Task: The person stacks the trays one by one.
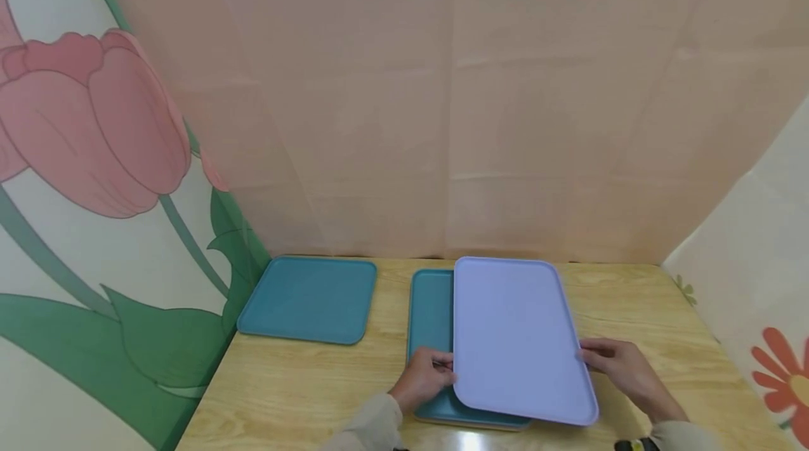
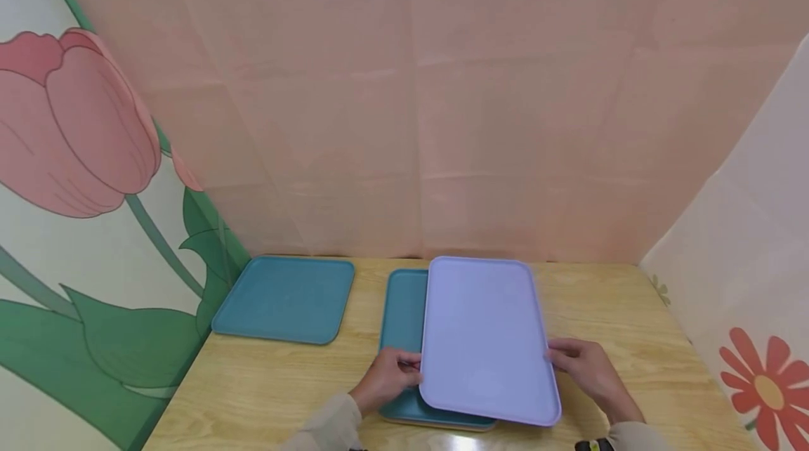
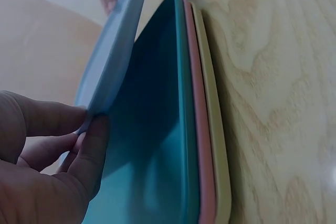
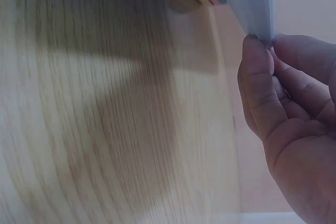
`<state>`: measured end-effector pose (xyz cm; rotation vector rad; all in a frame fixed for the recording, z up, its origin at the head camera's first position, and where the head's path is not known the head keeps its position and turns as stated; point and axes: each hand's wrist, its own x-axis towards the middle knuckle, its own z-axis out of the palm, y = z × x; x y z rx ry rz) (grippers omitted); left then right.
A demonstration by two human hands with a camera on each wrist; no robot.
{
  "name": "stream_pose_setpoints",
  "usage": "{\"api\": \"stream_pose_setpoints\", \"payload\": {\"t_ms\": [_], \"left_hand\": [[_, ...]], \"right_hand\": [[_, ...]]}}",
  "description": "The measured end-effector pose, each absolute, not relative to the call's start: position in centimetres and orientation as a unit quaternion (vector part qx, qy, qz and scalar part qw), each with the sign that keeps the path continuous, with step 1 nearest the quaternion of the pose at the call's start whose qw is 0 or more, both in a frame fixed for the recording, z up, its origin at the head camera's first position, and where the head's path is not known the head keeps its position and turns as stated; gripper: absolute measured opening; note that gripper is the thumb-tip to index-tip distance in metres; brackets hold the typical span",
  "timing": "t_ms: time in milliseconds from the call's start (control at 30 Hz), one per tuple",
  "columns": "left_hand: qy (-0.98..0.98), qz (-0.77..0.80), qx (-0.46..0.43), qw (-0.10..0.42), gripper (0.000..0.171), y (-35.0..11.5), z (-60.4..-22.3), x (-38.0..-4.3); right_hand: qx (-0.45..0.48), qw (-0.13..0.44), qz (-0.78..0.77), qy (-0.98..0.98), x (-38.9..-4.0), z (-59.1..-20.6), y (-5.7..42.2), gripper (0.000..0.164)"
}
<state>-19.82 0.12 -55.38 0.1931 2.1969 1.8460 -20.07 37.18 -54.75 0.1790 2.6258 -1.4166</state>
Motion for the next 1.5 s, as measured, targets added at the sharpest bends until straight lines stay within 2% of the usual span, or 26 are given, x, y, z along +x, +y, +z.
{"api": "stream_pose_setpoints", "payload": {"t_ms": [333,667,1500], "left_hand": [[0.761,0.634,0.064,0.121,0.029,-1.7,-55.9,-19.5],[0.765,0.628,0.061,0.125,0.029,-3.1,-55.4,-19.4],[0.773,0.623,0.055,0.107,0.029,-5.5,-56.5,-18.8]], "right_hand": [[0.046,0.068,-0.498,0.864,-20.5,-55.3,35.2,0.040],[0.048,0.085,-0.507,0.856,-21.1,-55.4,33.7,0.038],[0.032,0.068,-0.514,0.854,-21.6,-56.5,30.9,0.032]]}}
